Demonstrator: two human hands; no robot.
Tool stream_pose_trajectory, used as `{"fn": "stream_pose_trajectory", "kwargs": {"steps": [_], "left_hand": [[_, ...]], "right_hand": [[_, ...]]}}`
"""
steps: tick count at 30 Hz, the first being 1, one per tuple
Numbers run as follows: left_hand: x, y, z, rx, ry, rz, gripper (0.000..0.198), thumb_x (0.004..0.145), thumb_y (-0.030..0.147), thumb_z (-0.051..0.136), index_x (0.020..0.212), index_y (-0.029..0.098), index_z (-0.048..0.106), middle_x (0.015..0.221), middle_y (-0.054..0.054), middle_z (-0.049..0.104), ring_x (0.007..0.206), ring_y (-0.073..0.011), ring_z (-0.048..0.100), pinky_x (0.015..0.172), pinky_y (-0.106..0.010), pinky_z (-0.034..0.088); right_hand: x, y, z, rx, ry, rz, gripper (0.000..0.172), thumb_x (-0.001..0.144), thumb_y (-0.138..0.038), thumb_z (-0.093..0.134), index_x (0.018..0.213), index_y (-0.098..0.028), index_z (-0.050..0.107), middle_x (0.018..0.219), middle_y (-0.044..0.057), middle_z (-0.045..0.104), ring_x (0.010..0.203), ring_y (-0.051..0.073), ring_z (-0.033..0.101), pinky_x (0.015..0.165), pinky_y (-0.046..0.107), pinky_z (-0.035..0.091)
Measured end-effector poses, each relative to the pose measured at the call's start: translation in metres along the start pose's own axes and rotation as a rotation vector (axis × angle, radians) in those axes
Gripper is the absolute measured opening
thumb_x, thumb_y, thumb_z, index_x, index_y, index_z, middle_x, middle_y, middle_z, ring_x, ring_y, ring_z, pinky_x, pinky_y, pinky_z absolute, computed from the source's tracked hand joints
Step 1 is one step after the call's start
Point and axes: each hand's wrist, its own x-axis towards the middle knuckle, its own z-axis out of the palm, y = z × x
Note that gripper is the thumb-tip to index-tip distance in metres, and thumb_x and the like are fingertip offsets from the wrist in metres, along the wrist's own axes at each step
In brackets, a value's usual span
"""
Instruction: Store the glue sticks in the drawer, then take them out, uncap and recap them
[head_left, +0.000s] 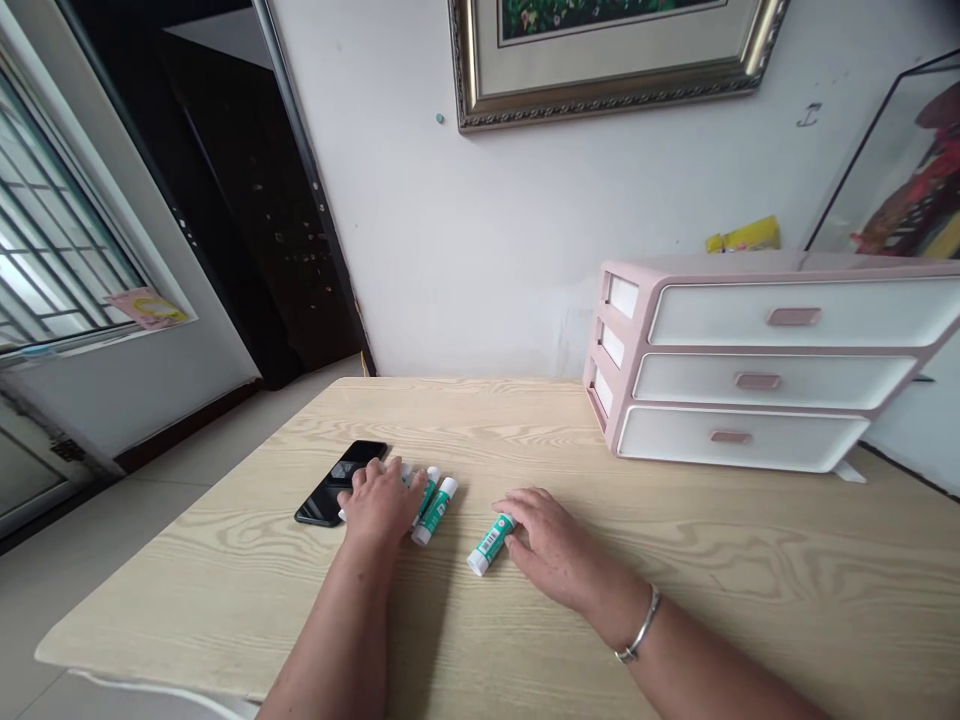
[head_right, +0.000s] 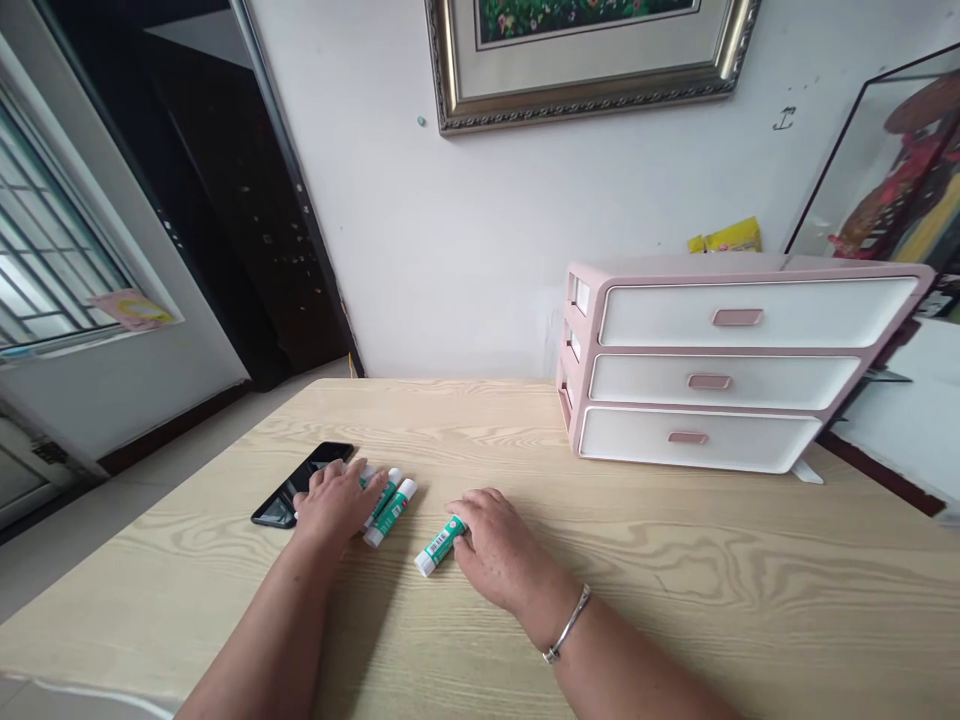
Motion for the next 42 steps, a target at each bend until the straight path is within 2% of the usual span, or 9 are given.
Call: {"fn": "stream_pose_trajectory", "kwargs": {"steps": [7,12,19,25,30,34,38,42], "left_hand": [[-0.004,0.004,0.005,-0.047,-0.033,0.067,0.064,0.088,0.071,0.036,0.132,0.032,0.063,0.153,-0.015,0.044,0.135,-0.044,0.042,0.1,-0.064,0.038],[-0.019,0.016,0.012,-0.063,-0.045,0.256,0.055,0.088,0.066,0.043,0.127,0.034,0.065,0.153,-0.011,0.045,0.138,-0.0386,0.041,0.105,-0.056,0.038],[-0.041,0.035,0.002,-0.086,-0.116,0.402,0.048,0.091,0.058,0.046,0.126,0.034,0.067,0.155,-0.009,0.045,0.139,-0.036,0.042,0.104,-0.053,0.039],[-0.055,0.038,0.009,-0.172,-0.13,0.512,0.046,0.093,0.055,0.046,0.131,0.037,0.064,0.154,-0.007,0.047,0.14,-0.0336,0.042,0.106,-0.052,0.038],[-0.06,0.046,0.012,-0.26,-0.103,0.459,0.043,0.096,0.046,0.045,0.128,0.03,0.067,0.148,-0.009,0.054,0.138,-0.0294,0.046,0.11,-0.047,0.038],[-0.059,0.046,0.007,-0.441,-0.071,0.401,0.044,0.095,0.042,0.045,0.125,0.019,0.068,0.139,-0.013,0.062,0.13,-0.0277,0.055,0.11,-0.042,0.041],[-0.059,0.041,0.001,-0.528,-0.046,0.35,0.047,0.096,0.042,0.04,0.123,0.015,0.068,0.13,-0.015,0.067,0.124,-0.0268,0.06,0.107,-0.04,0.045],[-0.059,0.032,-0.002,-0.582,-0.043,0.306,0.053,0.095,0.047,0.04,0.127,0.014,0.066,0.134,-0.015,0.064,0.126,-0.0283,0.059,0.106,-0.041,0.047]], "right_hand": [[-0.003,0.0,-0.001,-0.035,-0.022,-0.046,0.037,0.087,-0.015,0.059,0.122,-0.021,0.068,0.123,0.011,0.062,0.119,0.025,0.052,0.109,0.042,0.04],[-0.001,0.0,-0.002,-0.056,-0.056,-0.03,0.037,0.085,-0.008,0.057,0.116,-0.024,0.07,0.118,0.009,0.063,0.115,0.024,0.053,0.106,0.039,0.041],[0.004,0.023,-0.002,-0.032,0.024,-0.008,0.04,0.078,0.004,0.047,0.1,-0.021,0.07,0.102,0.005,0.068,0.102,0.019,0.056,0.097,0.032,0.043],[0.005,0.039,0.003,-0.055,0.086,0.038,0.04,0.077,0.002,0.05,0.103,-0.021,0.07,0.103,0.005,0.07,0.102,0.02,0.058,0.096,0.031,0.042],[0.007,0.039,0.004,-0.019,0.07,0.064,0.046,0.081,-0.001,0.052,0.118,-0.022,0.069,0.112,0.007,0.071,0.107,0.02,0.061,0.1,0.032,0.043],[0.008,0.036,0.003,0.0,0.093,0.133,0.054,0.081,0.0,0.047,0.127,-0.022,0.066,0.12,0.009,0.071,0.114,0.021,0.062,0.103,0.034,0.043],[0.007,0.035,0.003,0.043,0.119,0.21,0.053,0.083,0.0,0.044,0.125,-0.021,0.068,0.12,0.01,0.071,0.114,0.021,0.064,0.102,0.034,0.046],[0.006,0.035,0.003,0.111,0.177,0.269,0.05,0.085,-0.001,0.042,0.123,-0.021,0.068,0.123,0.009,0.071,0.115,0.018,0.064,0.104,0.033,0.046]]}}
